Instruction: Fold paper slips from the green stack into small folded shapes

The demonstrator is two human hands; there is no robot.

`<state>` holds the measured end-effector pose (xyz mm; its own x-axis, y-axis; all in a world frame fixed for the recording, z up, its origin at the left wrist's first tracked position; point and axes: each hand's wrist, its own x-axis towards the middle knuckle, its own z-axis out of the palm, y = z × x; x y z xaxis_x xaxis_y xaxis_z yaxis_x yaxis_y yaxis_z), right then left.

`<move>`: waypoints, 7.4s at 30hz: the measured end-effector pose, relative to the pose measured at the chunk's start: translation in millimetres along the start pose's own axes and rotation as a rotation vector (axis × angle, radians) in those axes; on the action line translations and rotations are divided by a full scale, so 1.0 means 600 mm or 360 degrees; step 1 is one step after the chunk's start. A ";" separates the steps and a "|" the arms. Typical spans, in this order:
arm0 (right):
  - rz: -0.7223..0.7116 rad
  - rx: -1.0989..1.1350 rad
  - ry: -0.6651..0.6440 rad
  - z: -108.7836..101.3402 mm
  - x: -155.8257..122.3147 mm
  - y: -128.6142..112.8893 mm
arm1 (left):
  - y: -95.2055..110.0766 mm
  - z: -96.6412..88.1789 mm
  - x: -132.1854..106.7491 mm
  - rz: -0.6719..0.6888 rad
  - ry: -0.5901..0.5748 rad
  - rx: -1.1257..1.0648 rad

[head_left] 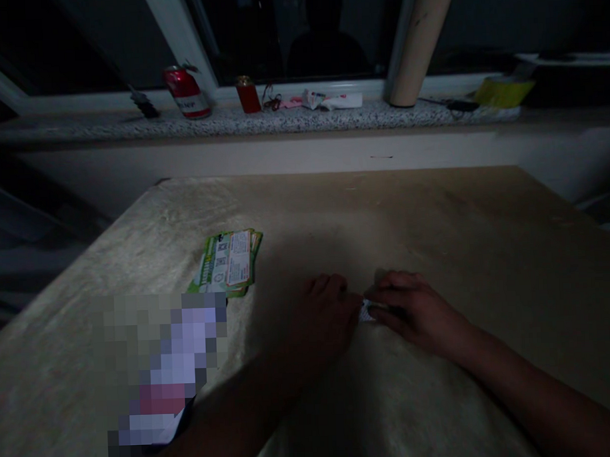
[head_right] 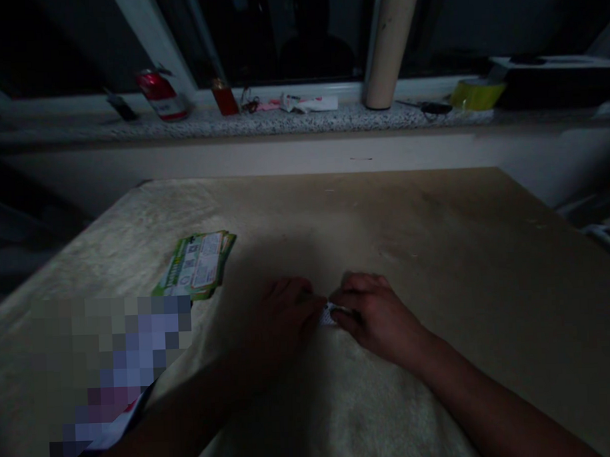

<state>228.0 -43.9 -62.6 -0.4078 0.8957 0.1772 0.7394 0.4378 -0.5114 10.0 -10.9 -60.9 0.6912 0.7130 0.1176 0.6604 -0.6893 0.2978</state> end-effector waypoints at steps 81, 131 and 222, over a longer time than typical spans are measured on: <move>-0.0008 0.1111 0.0111 0.000 0.012 -0.028 | 0.010 0.015 0.005 -0.0507 0.0228 -0.2220; 0.0480 0.1232 0.1027 0.026 0.011 -0.014 | 0.029 -0.016 -0.008 0.0004 0.0486 -0.1183; 0.0383 0.1545 0.0132 0.006 0.004 -0.031 | 0.004 0.016 -0.002 -0.0356 0.0219 -0.1879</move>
<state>211.3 -49.9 -55.6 -0.2389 0.9709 0.0177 0.0253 0.0244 -0.9994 13.4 -14.7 -69.7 0.5114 0.8588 0.0312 0.0372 -0.0584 0.9976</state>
